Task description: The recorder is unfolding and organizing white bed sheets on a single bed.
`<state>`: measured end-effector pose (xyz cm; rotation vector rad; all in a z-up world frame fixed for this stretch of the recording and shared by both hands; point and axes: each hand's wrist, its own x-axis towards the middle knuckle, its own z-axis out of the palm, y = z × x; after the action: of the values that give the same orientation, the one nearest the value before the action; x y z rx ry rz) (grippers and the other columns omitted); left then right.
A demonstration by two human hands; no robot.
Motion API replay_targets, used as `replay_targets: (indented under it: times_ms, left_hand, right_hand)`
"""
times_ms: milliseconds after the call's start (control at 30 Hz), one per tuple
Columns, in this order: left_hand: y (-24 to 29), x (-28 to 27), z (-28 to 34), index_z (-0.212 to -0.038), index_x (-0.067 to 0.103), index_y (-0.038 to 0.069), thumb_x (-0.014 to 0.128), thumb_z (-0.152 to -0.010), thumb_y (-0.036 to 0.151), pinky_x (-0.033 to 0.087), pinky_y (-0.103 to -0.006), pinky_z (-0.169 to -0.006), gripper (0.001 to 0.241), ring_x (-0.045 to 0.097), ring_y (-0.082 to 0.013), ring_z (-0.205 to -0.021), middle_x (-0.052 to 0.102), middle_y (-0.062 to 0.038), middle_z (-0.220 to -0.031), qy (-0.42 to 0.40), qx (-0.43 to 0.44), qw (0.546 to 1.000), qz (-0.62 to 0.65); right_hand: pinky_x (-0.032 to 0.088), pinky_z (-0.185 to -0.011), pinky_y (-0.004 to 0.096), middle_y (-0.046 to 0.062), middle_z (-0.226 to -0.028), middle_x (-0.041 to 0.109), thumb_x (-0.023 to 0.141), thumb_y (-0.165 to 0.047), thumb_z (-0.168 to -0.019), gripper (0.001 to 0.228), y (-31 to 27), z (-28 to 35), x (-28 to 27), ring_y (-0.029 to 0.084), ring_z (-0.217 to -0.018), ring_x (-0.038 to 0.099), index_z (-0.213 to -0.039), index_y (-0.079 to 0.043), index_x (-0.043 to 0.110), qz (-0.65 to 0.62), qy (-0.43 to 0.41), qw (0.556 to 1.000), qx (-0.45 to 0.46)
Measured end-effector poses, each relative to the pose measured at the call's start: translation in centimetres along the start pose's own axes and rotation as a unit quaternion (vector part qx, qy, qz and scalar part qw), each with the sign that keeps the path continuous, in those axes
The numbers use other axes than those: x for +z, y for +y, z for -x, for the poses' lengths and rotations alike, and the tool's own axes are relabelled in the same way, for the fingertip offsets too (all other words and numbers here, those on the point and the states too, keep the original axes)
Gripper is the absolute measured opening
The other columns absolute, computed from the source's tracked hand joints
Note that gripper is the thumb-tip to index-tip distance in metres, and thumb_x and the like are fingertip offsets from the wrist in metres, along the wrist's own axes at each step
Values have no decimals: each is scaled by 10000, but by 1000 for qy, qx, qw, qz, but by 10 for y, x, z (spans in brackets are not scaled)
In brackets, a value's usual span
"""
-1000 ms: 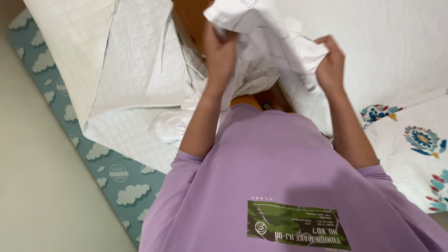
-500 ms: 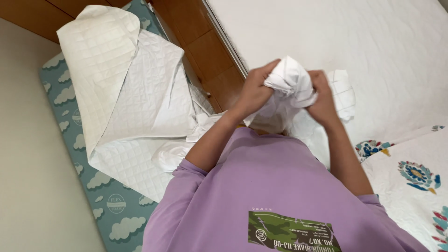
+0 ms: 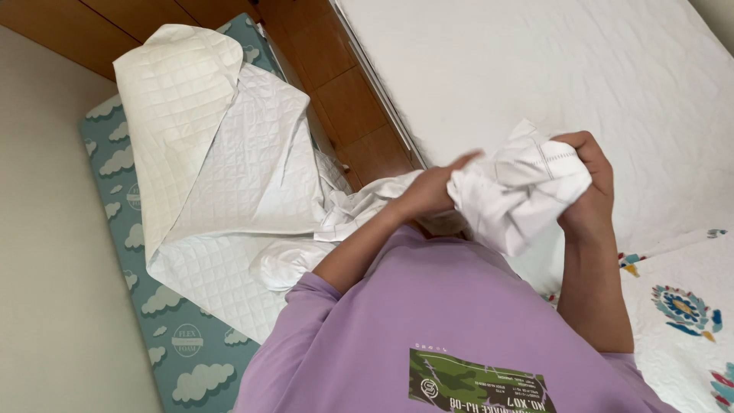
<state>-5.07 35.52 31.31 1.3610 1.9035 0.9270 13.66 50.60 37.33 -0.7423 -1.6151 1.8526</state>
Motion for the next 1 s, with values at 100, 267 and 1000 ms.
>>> replay_targets:
  times_ms: [100, 267, 1000]
  left_hand:
    - [10, 8, 2, -1462, 536, 211, 752, -915, 302, 566, -446, -946, 595, 737, -321, -1031, 778, -168, -1121, -47, -36, 998, -27]
    - [29, -29, 9, -1268, 719, 90, 730, -880, 182, 576, -375, -946, 400, 757, -220, -1033, 791, -116, -1135, 47, 10, 988, 144]
    - [-34, 11, -81, -1628, 280, 98, 721, -952, 361, 380, -444, -1205, 848, 530, -338, -1409, 495, -178, -1571, -40, 89, 986, 136]
  right_hand:
    - [519, -827, 232, 26, -1003, 660, 572, -36, -1098, 77, 5, 6, -2, 55, -875, 607, -1142, -81, 616, -96, -81, 985, -118]
    - [475, -885, 289, 33, -1127, 534, 817, -166, -867, 651, 40, -2, 7, 114, -994, 538, -1438, -41, 532, 126, -92, 967, -200]
    - [441, -790, 196, -31, -950, 605, 667, -16, -1073, 42, -15, -16, -26, 28, -884, 521, -1049, -2, 635, 150, 108, 951, -246]
